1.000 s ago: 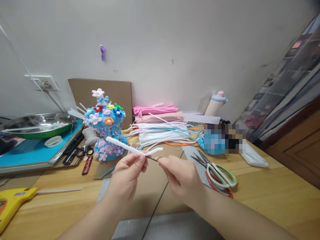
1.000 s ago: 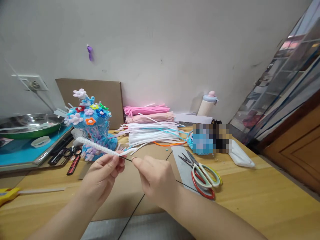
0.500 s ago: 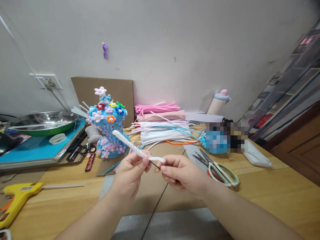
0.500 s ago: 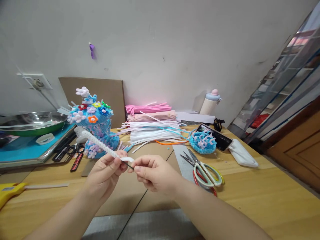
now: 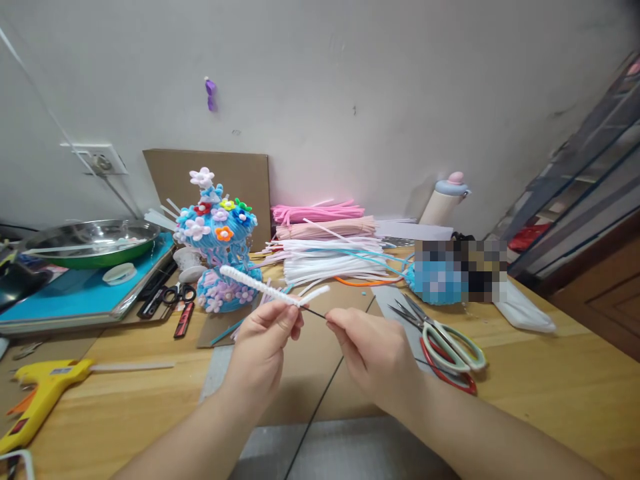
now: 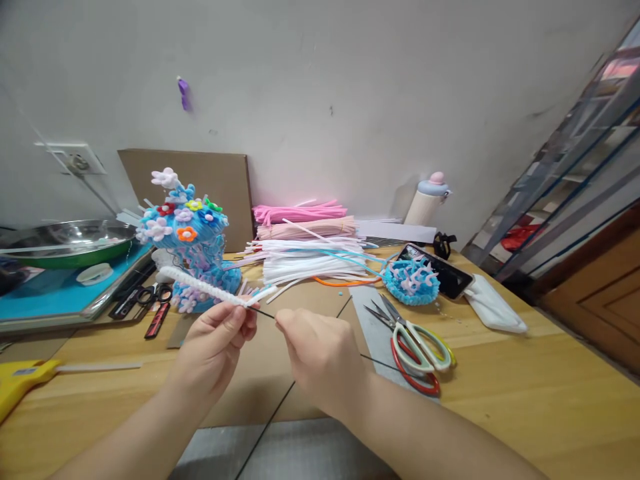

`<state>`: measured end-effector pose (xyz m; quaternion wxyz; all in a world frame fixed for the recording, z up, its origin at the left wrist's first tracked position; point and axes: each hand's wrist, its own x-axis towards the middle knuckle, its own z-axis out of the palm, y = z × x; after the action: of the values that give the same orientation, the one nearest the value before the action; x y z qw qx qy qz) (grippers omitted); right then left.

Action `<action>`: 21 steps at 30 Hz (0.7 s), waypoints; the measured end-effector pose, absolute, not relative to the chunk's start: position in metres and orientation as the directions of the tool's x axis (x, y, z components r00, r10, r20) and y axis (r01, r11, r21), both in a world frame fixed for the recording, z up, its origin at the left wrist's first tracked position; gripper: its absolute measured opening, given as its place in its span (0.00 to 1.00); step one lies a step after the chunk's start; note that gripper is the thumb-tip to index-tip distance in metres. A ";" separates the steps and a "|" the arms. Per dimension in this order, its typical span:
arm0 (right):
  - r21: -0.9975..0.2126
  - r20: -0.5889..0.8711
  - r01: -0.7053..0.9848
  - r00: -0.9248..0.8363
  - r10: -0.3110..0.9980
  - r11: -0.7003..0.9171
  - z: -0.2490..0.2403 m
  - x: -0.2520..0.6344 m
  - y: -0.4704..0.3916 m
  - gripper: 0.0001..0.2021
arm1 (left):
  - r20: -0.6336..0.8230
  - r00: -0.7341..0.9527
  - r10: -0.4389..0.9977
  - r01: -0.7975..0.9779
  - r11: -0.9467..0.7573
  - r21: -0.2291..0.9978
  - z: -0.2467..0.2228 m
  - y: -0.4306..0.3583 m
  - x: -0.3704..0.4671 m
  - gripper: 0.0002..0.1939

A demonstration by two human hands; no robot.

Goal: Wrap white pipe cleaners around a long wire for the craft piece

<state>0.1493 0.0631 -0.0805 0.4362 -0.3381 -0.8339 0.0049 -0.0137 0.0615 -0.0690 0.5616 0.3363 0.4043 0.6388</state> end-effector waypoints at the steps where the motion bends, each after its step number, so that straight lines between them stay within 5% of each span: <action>1: -0.272 0.739 0.582 -0.383 0.554 0.766 -0.080 0.149 0.063 0.07 | -0.024 -0.146 0.989 -0.443 -0.043 0.896 -0.069 0.062 -0.014 0.15; 7: -0.244 0.735 0.600 -0.397 0.549 0.762 -0.081 0.151 0.063 0.11 | -0.005 -0.161 0.987 -0.419 -0.064 0.906 -0.071 0.062 -0.014 0.14; 12: -0.672 0.553 0.335 -0.367 0.748 0.661 -0.073 0.149 0.063 0.09 | 0.025 -0.106 0.994 -0.398 -0.065 0.915 -0.072 0.061 -0.015 0.13; 16: -0.989 0.139 -0.011 -0.441 0.887 0.150 -0.064 0.148 0.068 0.08 | 0.041 -0.073 0.997 -0.414 -0.068 0.908 -0.073 0.060 -0.015 0.12; 19: -0.948 -0.136 -0.145 -0.624 0.770 -0.284 -0.061 0.151 0.074 0.11 | 0.033 -0.054 0.998 -0.426 -0.053 0.903 -0.074 0.060 -0.014 0.12; 21: -0.905 -0.203 -0.127 -0.712 0.672 -0.407 -0.061 0.152 0.076 0.12 | 0.029 -0.061 0.998 -0.422 -0.052 0.905 -0.074 0.060 -0.013 0.13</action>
<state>0.1521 0.0757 -0.0609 0.2531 -0.2829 -0.4821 0.7896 -0.0133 0.0603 -0.0744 0.5725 0.3762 0.3823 0.6201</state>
